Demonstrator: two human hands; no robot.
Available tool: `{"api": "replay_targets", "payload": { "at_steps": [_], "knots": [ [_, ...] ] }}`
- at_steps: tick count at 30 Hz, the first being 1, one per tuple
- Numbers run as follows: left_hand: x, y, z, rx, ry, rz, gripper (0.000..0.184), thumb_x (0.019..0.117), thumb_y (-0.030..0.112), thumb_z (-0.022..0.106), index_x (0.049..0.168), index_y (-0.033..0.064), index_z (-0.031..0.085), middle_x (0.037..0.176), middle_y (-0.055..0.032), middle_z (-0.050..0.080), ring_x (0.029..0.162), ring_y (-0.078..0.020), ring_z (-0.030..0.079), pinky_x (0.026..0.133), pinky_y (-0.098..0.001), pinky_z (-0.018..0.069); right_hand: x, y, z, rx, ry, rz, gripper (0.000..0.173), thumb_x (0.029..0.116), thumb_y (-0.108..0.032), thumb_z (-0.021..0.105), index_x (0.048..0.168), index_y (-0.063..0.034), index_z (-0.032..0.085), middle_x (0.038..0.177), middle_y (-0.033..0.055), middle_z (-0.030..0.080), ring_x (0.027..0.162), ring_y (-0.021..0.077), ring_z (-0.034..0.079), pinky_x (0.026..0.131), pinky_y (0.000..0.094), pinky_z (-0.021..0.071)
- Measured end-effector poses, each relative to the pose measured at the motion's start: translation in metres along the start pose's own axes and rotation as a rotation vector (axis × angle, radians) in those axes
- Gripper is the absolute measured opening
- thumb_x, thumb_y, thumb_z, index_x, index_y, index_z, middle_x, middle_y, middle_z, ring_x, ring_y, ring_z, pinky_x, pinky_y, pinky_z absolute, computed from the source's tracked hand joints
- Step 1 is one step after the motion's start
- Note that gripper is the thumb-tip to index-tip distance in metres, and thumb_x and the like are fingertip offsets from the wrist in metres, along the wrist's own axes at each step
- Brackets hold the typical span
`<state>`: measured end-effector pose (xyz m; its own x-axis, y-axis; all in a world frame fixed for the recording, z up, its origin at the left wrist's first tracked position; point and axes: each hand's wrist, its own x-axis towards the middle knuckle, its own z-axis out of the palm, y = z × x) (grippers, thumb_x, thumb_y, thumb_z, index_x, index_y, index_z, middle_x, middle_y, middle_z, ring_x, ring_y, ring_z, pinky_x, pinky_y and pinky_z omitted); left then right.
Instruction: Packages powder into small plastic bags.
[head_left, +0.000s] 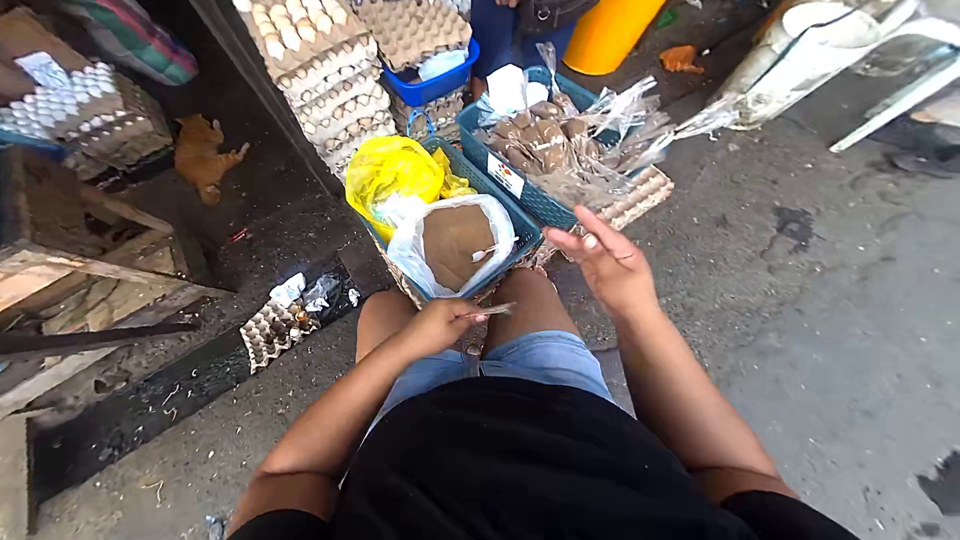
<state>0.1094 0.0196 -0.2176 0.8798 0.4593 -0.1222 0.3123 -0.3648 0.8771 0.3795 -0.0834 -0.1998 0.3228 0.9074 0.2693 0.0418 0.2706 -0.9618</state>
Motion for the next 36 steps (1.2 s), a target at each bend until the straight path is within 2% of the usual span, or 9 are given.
{"api": "replay_targets", "payload": {
  "at_steps": [4,7,9,12,15,19,27,31,36],
  "knots": [
    [-0.001,-0.019,-0.046,0.041,0.395,-0.124,0.026,0.1049,0.019,0.058,0.110,-0.0021,0.072,0.100,-0.0112,0.075,0.092,-0.0154,0.072,0.091,-0.0386,0.0584,0.002,0.005,-0.014,-0.224,-0.012,0.142,0.041,0.1075,-0.013,0.044,0.145,0.0004,0.051,0.126,0.0087,0.071,0.115,0.0166,0.069,0.103,0.0364,0.0542],
    [0.016,-0.037,-0.071,0.376,0.705,0.006,0.025,0.1035,0.019,0.061,0.107,-0.0027,0.073,0.103,-0.0178,0.072,0.099,-0.0289,0.069,0.094,-0.0479,0.0542,0.014,0.033,0.001,-0.473,-0.166,0.315,0.044,0.1071,-0.017,0.051,0.148,-0.0020,0.049,0.140,0.0168,0.061,0.124,0.0217,0.063,0.106,0.0398,0.0521],
    [0.035,-0.051,-0.075,0.571,0.831,0.138,0.020,0.1009,0.015,0.063,0.103,-0.0030,0.073,0.104,-0.0218,0.071,0.107,-0.0391,0.066,0.097,-0.0553,0.0481,0.028,0.056,0.015,-0.590,-0.125,0.376,0.048,0.1066,-0.024,0.056,0.150,-0.0030,0.048,0.146,0.0206,0.055,0.128,0.0301,0.060,0.107,0.0471,0.0496],
    [0.057,-0.067,-0.058,0.560,0.742,0.183,0.018,0.0999,0.009,0.061,0.105,-0.0062,0.069,0.108,-0.0249,0.069,0.107,-0.0407,0.066,0.097,-0.0545,0.0517,0.045,0.075,0.036,-0.644,-0.026,0.424,0.055,0.1031,-0.029,0.062,0.149,-0.0016,0.047,0.139,0.0229,0.058,0.114,0.0339,0.066,0.098,0.0502,0.0532],
    [0.066,-0.077,-0.035,0.337,0.662,0.032,0.030,0.1046,0.018,0.059,0.113,-0.0109,0.057,0.107,-0.0269,0.063,0.097,-0.0357,0.066,0.090,-0.0481,0.0545,0.049,0.081,0.055,-0.588,0.028,0.413,0.045,0.1022,-0.020,0.063,0.142,0.0005,0.053,0.127,0.0205,0.064,0.098,0.0283,0.069,0.090,0.0453,0.0563],
    [0.063,-0.094,-0.021,0.157,0.698,0.011,0.048,0.0967,0.019,0.070,0.132,-0.0047,0.047,0.111,-0.0208,0.060,0.093,-0.0250,0.064,0.082,-0.0398,0.0565,0.052,0.089,0.064,-0.476,0.083,0.446,0.031,0.1040,-0.011,0.057,0.134,-0.0001,0.058,0.122,0.0152,0.069,0.098,0.0217,0.072,0.088,0.0395,0.0588],
    [0.063,-0.099,-0.023,0.055,0.675,0.048,0.050,0.0914,0.005,0.070,0.136,-0.0012,0.048,0.111,-0.0167,0.062,0.092,-0.0199,0.065,0.078,-0.0335,0.0572,0.070,0.094,0.082,-0.428,0.027,0.371,0.031,0.1070,-0.007,0.047,0.135,0.0015,0.057,0.127,0.0171,0.068,0.105,0.0210,0.071,0.094,0.0375,0.0567],
    [0.069,-0.098,-0.022,0.188,0.671,-0.012,0.045,0.0893,0.002,0.065,0.131,-0.0074,0.054,0.113,-0.0212,0.064,0.100,-0.0254,0.065,0.087,-0.0366,0.0555,0.072,0.095,0.085,-0.488,-0.026,0.320,0.035,0.1079,-0.005,0.040,0.139,0.0003,0.055,0.131,0.0149,0.067,0.110,0.0211,0.069,0.098,0.0379,0.0537],
    [0.072,-0.092,-0.021,0.333,0.648,-0.100,0.033,0.0930,0.005,0.061,0.124,-0.0063,0.061,0.121,-0.0246,0.063,0.107,-0.0319,0.066,0.094,-0.0444,0.0542,0.071,0.106,0.091,-0.495,-0.099,0.276,0.034,0.1095,-0.008,0.039,0.139,0.0005,0.051,0.122,0.0152,0.069,0.103,0.0233,0.070,0.094,0.0401,0.0553]
  ]
}}
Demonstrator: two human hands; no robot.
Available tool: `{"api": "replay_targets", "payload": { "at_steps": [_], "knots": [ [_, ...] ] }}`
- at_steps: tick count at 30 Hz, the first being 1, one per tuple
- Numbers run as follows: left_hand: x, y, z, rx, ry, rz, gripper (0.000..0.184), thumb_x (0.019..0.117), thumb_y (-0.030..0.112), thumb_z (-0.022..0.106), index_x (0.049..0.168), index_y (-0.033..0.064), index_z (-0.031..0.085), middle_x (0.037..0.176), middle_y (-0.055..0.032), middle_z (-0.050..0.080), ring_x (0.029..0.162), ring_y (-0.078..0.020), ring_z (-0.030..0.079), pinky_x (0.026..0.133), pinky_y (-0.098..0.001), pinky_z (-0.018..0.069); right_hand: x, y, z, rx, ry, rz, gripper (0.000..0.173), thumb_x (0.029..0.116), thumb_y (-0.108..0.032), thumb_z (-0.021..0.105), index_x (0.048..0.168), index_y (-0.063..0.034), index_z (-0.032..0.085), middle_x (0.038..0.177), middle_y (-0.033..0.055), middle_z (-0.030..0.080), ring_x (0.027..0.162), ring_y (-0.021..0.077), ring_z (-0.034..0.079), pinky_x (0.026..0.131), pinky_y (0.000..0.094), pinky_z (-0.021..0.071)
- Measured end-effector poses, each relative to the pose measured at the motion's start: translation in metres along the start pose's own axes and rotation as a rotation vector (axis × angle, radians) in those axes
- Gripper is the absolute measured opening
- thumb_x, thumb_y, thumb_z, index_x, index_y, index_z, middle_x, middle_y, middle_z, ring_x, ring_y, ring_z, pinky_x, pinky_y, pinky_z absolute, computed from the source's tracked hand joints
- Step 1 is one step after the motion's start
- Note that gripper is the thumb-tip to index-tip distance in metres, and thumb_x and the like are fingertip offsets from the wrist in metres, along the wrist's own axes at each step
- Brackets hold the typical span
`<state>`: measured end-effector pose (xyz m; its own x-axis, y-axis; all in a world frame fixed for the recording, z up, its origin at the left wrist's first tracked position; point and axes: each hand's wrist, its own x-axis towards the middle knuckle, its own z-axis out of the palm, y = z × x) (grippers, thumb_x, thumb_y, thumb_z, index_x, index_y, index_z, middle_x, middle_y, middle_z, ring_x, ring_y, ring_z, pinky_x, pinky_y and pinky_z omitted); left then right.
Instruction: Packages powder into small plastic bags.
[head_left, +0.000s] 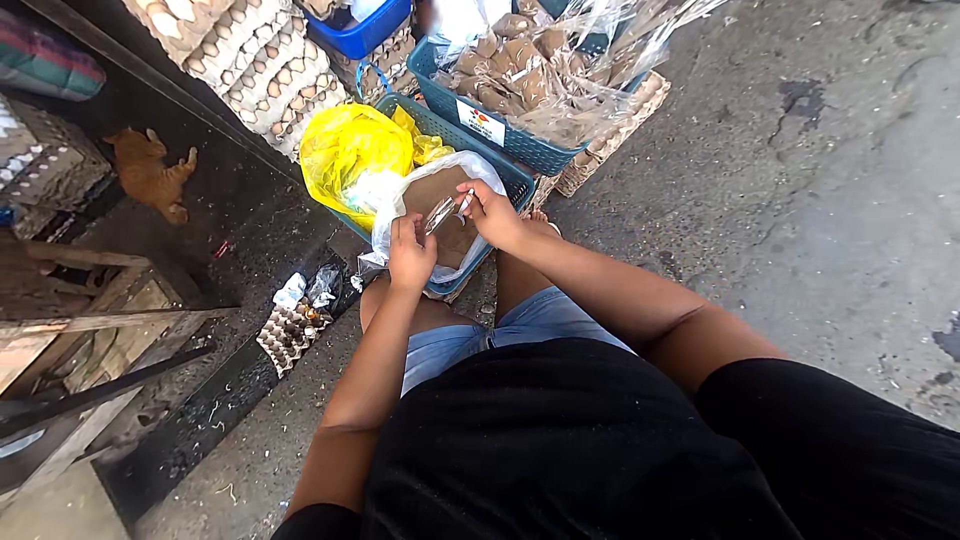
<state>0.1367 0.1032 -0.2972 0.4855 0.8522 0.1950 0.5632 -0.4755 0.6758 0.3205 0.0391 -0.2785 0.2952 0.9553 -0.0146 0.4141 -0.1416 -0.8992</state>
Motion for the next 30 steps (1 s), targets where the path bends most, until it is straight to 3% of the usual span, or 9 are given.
{"api": "replay_targets", "payload": {
  "at_steps": [4,8,16,23,30],
  "knots": [
    [-0.002,-0.002,0.002,0.019,0.046,0.019,0.028,0.0921,0.003,0.062,0.118,-0.0067,0.063,0.114,-0.0238,0.065,0.102,-0.0314,0.066,0.091,-0.0436,0.0549,0.001,-0.001,0.007,0.076,0.013,0.058,0.033,0.1094,-0.007,0.036,0.138,0.0004,0.049,0.111,0.0130,0.070,0.093,0.0190,0.070,0.088,0.0369,0.0567],
    [-0.002,-0.002,0.002,0.046,0.044,0.006,0.030,0.0916,0.003,0.062,0.120,-0.0058,0.063,0.115,-0.0229,0.065,0.104,-0.0321,0.066,0.093,-0.0458,0.0545,0.004,-0.002,0.006,0.126,-0.036,0.132,0.034,0.1101,-0.007,0.035,0.141,0.0013,0.047,0.114,0.0133,0.070,0.091,0.0178,0.070,0.087,0.0358,0.0573],
    [-0.003,-0.003,0.004,0.048,0.058,0.017,0.031,0.0929,0.002,0.060,0.122,-0.0069,0.063,0.118,-0.0254,0.065,0.103,-0.0345,0.068,0.091,-0.0475,0.0562,-0.004,-0.005,-0.038,0.627,0.263,0.293,0.032,0.1115,-0.010,0.032,0.140,-0.0002,0.043,0.106,0.0094,0.069,0.078,0.0095,0.068,0.074,0.0270,0.0580],
    [-0.002,-0.001,0.004,0.095,0.052,0.007,0.033,0.0943,0.006,0.059,0.125,-0.0060,0.062,0.119,-0.0258,0.064,0.104,-0.0369,0.067,0.091,-0.0502,0.0551,-0.013,-0.027,-0.076,0.828,0.429,0.235,0.024,0.1105,-0.007,0.035,0.132,-0.0043,0.046,0.099,0.0056,0.070,0.073,0.0094,0.069,0.069,0.0244,0.0581],
    [-0.001,-0.002,0.005,0.108,0.045,0.023,0.032,0.0935,0.004,0.060,0.124,-0.0055,0.063,0.119,-0.0247,0.065,0.104,-0.0354,0.067,0.091,-0.0488,0.0557,-0.007,-0.038,-0.068,0.811,0.351,0.220,0.023,0.1110,-0.009,0.035,0.131,-0.0046,0.046,0.098,0.0056,0.070,0.072,0.0092,0.068,0.068,0.0241,0.0578]
  ]
}}
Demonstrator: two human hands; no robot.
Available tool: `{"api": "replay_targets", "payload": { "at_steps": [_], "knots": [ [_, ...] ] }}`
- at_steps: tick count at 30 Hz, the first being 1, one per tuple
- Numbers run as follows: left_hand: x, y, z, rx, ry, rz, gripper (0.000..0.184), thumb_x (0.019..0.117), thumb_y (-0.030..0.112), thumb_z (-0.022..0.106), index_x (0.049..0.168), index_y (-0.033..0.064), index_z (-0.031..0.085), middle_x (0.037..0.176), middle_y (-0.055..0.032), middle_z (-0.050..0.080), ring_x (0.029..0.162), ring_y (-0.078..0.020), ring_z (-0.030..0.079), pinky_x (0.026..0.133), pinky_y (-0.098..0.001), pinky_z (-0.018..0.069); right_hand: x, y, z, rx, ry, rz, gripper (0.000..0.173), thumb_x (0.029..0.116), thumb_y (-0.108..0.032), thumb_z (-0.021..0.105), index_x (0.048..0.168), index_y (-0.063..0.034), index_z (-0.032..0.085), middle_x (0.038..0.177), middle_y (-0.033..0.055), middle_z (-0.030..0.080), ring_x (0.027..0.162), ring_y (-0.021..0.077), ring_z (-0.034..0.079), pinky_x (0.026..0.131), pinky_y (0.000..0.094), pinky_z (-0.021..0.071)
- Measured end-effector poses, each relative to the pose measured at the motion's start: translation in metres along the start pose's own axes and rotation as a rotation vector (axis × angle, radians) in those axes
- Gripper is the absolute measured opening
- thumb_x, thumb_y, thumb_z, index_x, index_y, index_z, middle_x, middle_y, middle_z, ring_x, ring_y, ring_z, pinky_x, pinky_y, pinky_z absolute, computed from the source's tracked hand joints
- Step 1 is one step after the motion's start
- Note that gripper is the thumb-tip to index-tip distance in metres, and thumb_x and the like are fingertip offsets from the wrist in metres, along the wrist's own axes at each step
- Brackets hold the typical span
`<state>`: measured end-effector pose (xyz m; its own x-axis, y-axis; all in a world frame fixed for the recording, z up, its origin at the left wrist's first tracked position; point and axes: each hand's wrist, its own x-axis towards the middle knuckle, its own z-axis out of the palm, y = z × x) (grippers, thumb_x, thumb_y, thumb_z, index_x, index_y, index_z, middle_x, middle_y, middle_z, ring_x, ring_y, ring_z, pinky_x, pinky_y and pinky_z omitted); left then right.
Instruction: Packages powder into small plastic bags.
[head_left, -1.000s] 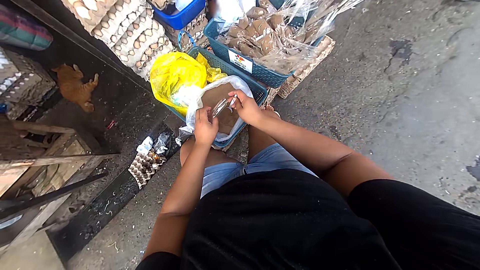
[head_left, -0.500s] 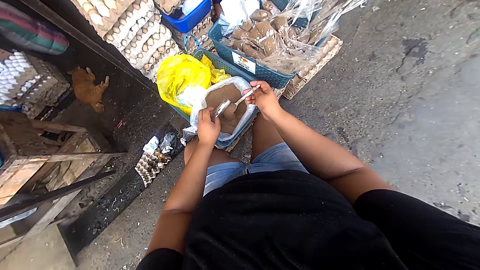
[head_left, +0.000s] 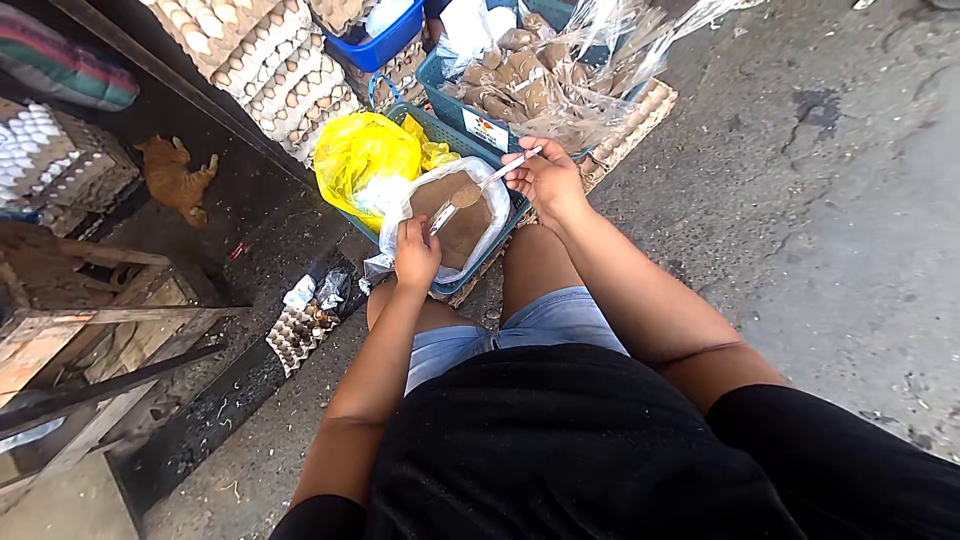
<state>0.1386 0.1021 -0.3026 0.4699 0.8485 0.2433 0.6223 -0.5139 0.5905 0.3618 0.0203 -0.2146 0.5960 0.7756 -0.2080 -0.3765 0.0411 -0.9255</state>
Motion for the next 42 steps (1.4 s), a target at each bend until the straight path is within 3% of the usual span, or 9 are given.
{"api": "replay_targets", "payload": {
  "at_steps": [7,12,16,21,25,30,34,38,42],
  "knots": [
    [-0.001,0.002,-0.004,0.015,-0.058,-0.014,0.037,0.0913,0.005,0.068,0.127,-0.0042,0.061,0.121,-0.0243,0.064,0.106,-0.0373,0.067,0.091,-0.0523,0.0559,-0.007,0.021,0.033,-0.234,-0.205,0.032,0.029,0.1112,-0.009,0.034,0.136,-0.0017,0.046,0.105,0.0080,0.069,0.078,0.0090,0.067,0.073,0.0259,0.0565],
    [-0.003,0.002,-0.004,-0.029,0.024,-0.027,0.031,0.0939,0.007,0.066,0.120,-0.0091,0.061,0.116,-0.0270,0.065,0.106,-0.0395,0.067,0.092,-0.0535,0.0550,-0.026,0.014,0.042,-0.400,-0.571,-0.273,0.028,0.1084,-0.006,0.036,0.125,0.0032,0.056,0.119,0.0115,0.067,0.096,0.0093,0.067,0.087,0.0275,0.0557],
    [-0.001,0.003,-0.003,-0.054,0.033,-0.041,0.021,0.0955,0.005,0.062,0.112,-0.0082,0.065,0.113,-0.0257,0.066,0.106,-0.0378,0.067,0.093,-0.0505,0.0546,-0.023,-0.009,0.018,-0.371,-0.414,-0.522,0.029,0.1065,-0.006,0.035,0.124,0.0038,0.056,0.117,0.0104,0.069,0.097,0.0099,0.068,0.089,0.0298,0.0567],
    [0.000,0.003,0.000,-0.026,0.024,-0.019,0.020,0.0954,0.005,0.061,0.112,-0.0063,0.066,0.112,-0.0245,0.067,0.104,-0.0370,0.068,0.092,-0.0504,0.0552,-0.018,0.001,-0.018,-0.585,-0.175,-0.529,0.032,0.1083,-0.009,0.035,0.132,0.0050,0.051,0.116,0.0127,0.068,0.094,0.0108,0.068,0.086,0.0290,0.0569],
    [-0.001,0.002,0.000,-0.017,0.025,-0.009,0.019,0.0949,0.004,0.061,0.111,-0.0062,0.066,0.112,-0.0244,0.066,0.105,-0.0367,0.067,0.092,-0.0488,0.0554,-0.034,0.029,-0.031,-0.803,-0.175,-0.530,0.032,0.1076,-0.010,0.038,0.133,0.0031,0.053,0.118,0.0157,0.069,0.098,0.0179,0.070,0.089,0.0356,0.0580],
    [0.001,0.002,0.000,-0.005,0.015,0.001,0.019,0.0959,0.004,0.060,0.111,-0.0061,0.066,0.111,-0.0243,0.067,0.105,-0.0369,0.067,0.092,-0.0489,0.0554,-0.039,0.048,-0.010,-0.798,-0.276,-0.528,0.030,0.1059,-0.006,0.040,0.130,0.0039,0.055,0.116,0.0171,0.069,0.095,0.0213,0.071,0.087,0.0383,0.0588],
    [0.000,0.002,0.000,0.006,0.017,-0.009,0.019,0.0959,0.004,0.059,0.111,-0.0051,0.067,0.111,-0.0239,0.067,0.104,-0.0368,0.068,0.091,-0.0501,0.0558,-0.022,0.049,-0.002,-0.895,-0.229,-0.523,0.032,0.1053,-0.005,0.040,0.133,0.0032,0.055,0.116,0.0178,0.069,0.100,0.0262,0.071,0.091,0.0418,0.0577],
    [0.000,0.003,-0.001,0.008,-0.001,-0.024,0.020,0.0958,0.005,0.060,0.112,-0.0048,0.067,0.112,-0.0238,0.067,0.105,-0.0369,0.068,0.092,-0.0502,0.0555,-0.018,0.060,0.002,-1.011,-0.293,-0.296,0.038,0.1064,-0.004,0.039,0.142,0.0027,0.050,0.116,0.0193,0.069,0.100,0.0323,0.070,0.093,0.0493,0.0555],
    [0.001,0.003,0.001,0.006,0.013,-0.017,0.019,0.0959,0.005,0.060,0.111,-0.0043,0.067,0.112,-0.0237,0.067,0.104,-0.0368,0.068,0.090,-0.0503,0.0558,-0.019,0.061,0.012,-0.936,-0.286,-0.168,0.037,0.1078,-0.005,0.038,0.142,0.0014,0.050,0.118,0.0174,0.069,0.096,0.0276,0.070,0.090,0.0451,0.0558]
  ]
}}
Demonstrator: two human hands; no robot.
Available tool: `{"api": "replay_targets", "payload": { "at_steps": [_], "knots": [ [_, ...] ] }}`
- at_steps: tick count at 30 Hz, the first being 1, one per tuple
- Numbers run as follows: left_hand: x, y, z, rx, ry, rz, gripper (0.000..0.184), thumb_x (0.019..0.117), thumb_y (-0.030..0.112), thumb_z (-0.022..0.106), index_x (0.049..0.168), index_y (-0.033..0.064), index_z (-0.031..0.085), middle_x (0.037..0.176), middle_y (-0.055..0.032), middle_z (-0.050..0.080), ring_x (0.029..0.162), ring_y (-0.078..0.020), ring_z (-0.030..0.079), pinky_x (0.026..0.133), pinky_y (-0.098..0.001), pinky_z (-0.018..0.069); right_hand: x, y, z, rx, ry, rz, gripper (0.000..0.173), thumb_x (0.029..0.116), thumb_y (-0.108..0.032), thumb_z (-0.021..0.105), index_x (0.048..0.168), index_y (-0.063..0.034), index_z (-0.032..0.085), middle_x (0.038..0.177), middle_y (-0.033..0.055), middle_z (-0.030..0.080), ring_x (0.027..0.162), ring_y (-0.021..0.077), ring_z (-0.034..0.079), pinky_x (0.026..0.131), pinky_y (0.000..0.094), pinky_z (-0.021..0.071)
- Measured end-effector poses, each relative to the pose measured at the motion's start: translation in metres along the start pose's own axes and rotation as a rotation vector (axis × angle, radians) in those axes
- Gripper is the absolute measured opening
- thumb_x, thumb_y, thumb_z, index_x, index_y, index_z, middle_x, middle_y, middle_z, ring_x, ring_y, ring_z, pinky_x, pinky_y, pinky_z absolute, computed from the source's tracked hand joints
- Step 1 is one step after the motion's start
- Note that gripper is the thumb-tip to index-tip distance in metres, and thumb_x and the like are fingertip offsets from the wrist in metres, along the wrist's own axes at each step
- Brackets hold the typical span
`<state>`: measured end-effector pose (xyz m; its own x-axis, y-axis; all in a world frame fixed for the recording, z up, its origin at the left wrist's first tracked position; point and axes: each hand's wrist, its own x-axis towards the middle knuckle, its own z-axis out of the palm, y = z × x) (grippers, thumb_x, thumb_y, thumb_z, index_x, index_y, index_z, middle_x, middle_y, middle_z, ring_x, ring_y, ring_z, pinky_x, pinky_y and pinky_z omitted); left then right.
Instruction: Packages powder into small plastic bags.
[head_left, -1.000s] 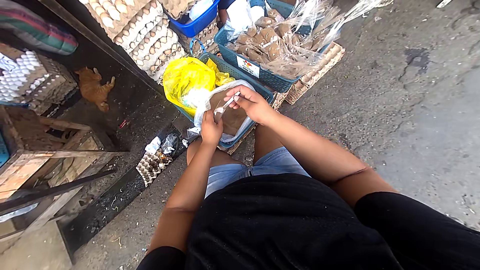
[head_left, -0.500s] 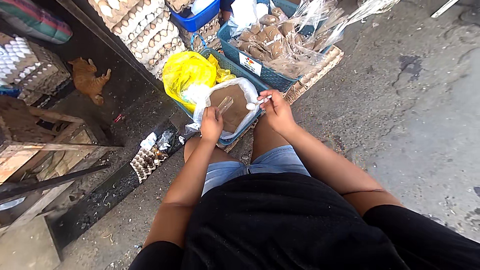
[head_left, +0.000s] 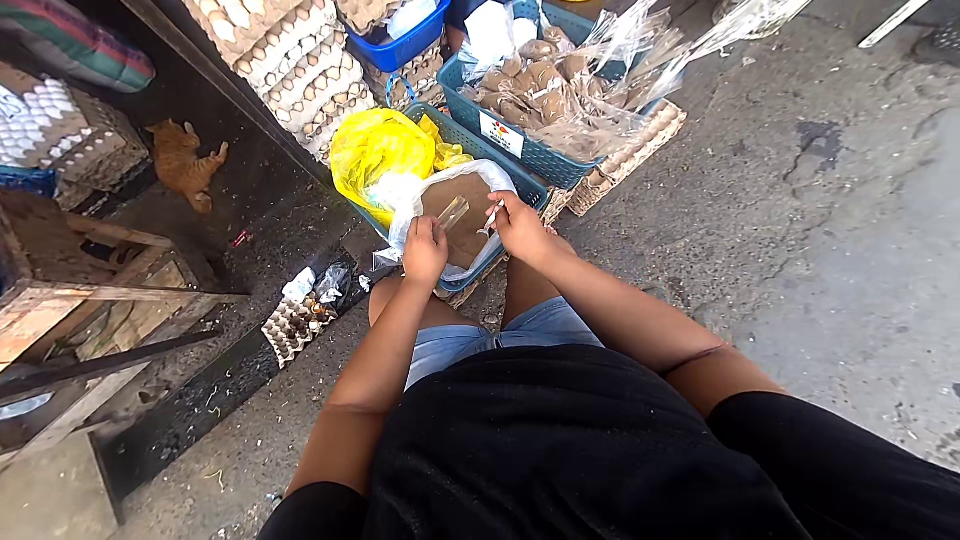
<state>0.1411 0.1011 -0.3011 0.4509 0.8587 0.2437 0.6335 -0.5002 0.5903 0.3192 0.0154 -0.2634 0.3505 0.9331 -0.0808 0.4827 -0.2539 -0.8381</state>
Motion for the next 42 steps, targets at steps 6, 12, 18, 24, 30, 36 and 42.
{"api": "replay_targets", "payload": {
  "at_steps": [6,12,18,24,30,36,42],
  "knots": [
    [0.000,-0.001,-0.001,0.015,-0.024,0.009,0.021,0.0963,0.005,0.061,0.113,-0.0056,0.065,0.114,-0.0249,0.066,0.106,-0.0381,0.067,0.092,-0.0515,0.0552,0.001,0.001,0.010,0.178,0.016,0.122,0.036,0.1073,-0.005,0.039,0.140,0.0006,0.051,0.119,0.0163,0.068,0.097,0.0248,0.071,0.091,0.0430,0.0568],
    [-0.001,-0.001,-0.001,0.008,-0.008,0.020,0.019,0.0954,0.004,0.062,0.111,-0.0067,0.065,0.111,-0.0253,0.066,0.104,-0.0389,0.067,0.091,-0.0504,0.0554,0.010,0.001,-0.015,0.593,0.162,0.253,0.033,0.1090,-0.005,0.035,0.140,0.0033,0.046,0.109,0.0119,0.067,0.078,0.0100,0.068,0.075,0.0279,0.0580],
    [-0.001,-0.002,0.001,0.009,0.008,0.020,0.019,0.0955,0.004,0.061,0.111,-0.0059,0.065,0.111,-0.0246,0.066,0.103,-0.0380,0.068,0.090,-0.0507,0.0556,0.014,-0.015,-0.052,0.807,0.276,0.266,0.029,0.1092,-0.006,0.037,0.135,-0.0004,0.048,0.100,0.0060,0.068,0.071,0.0079,0.066,0.069,0.0241,0.0572],
    [-0.001,-0.002,0.001,0.015,0.003,0.024,0.019,0.0955,0.004,0.061,0.111,-0.0064,0.066,0.110,-0.0247,0.066,0.103,-0.0383,0.068,0.090,-0.0509,0.0559,0.015,-0.032,-0.069,0.825,0.315,0.178,0.027,0.1091,-0.005,0.037,0.134,-0.0008,0.047,0.098,0.0051,0.069,0.070,0.0073,0.066,0.068,0.0232,0.0571],
    [0.000,-0.001,-0.001,0.013,-0.028,0.001,0.023,0.0927,0.003,0.064,0.113,-0.0062,0.065,0.112,-0.0253,0.065,0.104,-0.0387,0.067,0.091,-0.0519,0.0552,0.017,-0.042,-0.043,0.649,0.159,0.079,0.030,0.1094,-0.005,0.036,0.136,0.0005,0.048,0.104,0.0078,0.068,0.075,0.0085,0.066,0.072,0.0255,0.0573],
    [-0.002,0.001,-0.003,0.010,-0.031,-0.031,0.031,0.0913,0.004,0.067,0.119,-0.0090,0.063,0.117,-0.0279,0.065,0.109,-0.0407,0.066,0.094,-0.0542,0.0545,0.000,-0.048,-0.025,0.418,-0.018,-0.357,0.032,0.1076,-0.004,0.038,0.134,0.0041,0.052,0.118,0.0123,0.067,0.095,0.0101,0.068,0.086,0.0273,0.0569],
    [0.001,0.001,-0.002,-0.024,-0.016,-0.038,0.026,0.0892,0.002,0.068,0.114,-0.0055,0.065,0.115,-0.0247,0.065,0.108,-0.0379,0.067,0.093,-0.0513,0.0549,0.006,-0.033,-0.047,0.310,0.357,-0.454,0.033,0.1067,-0.004,0.036,0.135,0.0064,0.049,0.114,0.0118,0.067,0.092,0.0097,0.067,0.084,0.0279,0.0566]
  ]
}}
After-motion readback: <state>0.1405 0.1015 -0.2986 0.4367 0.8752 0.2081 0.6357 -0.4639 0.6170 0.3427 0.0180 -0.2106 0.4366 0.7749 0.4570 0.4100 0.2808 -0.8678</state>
